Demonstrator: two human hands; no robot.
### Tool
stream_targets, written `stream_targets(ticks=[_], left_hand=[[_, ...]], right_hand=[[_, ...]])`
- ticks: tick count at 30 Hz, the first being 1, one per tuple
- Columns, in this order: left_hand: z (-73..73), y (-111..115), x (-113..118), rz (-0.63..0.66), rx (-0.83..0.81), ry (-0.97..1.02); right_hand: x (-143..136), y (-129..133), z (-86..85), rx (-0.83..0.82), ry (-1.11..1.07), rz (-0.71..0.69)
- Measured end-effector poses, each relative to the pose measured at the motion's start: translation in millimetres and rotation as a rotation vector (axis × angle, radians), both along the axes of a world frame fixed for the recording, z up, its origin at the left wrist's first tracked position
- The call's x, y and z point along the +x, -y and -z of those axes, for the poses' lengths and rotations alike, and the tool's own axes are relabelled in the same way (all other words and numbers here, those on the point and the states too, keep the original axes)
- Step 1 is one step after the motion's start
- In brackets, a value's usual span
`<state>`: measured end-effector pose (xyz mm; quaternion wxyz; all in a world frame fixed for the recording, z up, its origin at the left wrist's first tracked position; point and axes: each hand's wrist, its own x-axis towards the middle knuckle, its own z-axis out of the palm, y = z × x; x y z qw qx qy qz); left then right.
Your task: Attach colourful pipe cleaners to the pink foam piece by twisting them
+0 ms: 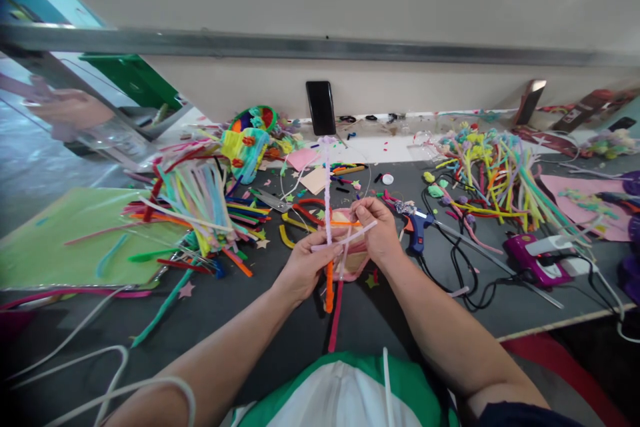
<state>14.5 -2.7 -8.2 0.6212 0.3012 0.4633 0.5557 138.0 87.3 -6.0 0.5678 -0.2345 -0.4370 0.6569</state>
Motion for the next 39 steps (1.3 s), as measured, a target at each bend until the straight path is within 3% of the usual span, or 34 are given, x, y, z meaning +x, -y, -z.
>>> stream_targets(ticks=[23, 29, 33, 39], left_hand=[[3.0, -3, -4, 0.047, 0.016, -0.017], [-2.6, -10, -14, -0.075, 0.074, 0.068], [-6.7, -16, -25, -0.14, 0.146, 0.137], [-2.2, -19, -31, -0.183, 0.207, 0.037]], right_hand=[[-2, -1, 4.3, 0.02, 0.072, 0.065], [-1, -4, 4.3, -0.084, -0.032, -0.027], [-4, 3, 0.9, -0.163, -0.024, -0.168], [-15, 23, -4.1, -0.229, 0.007, -0.319]])
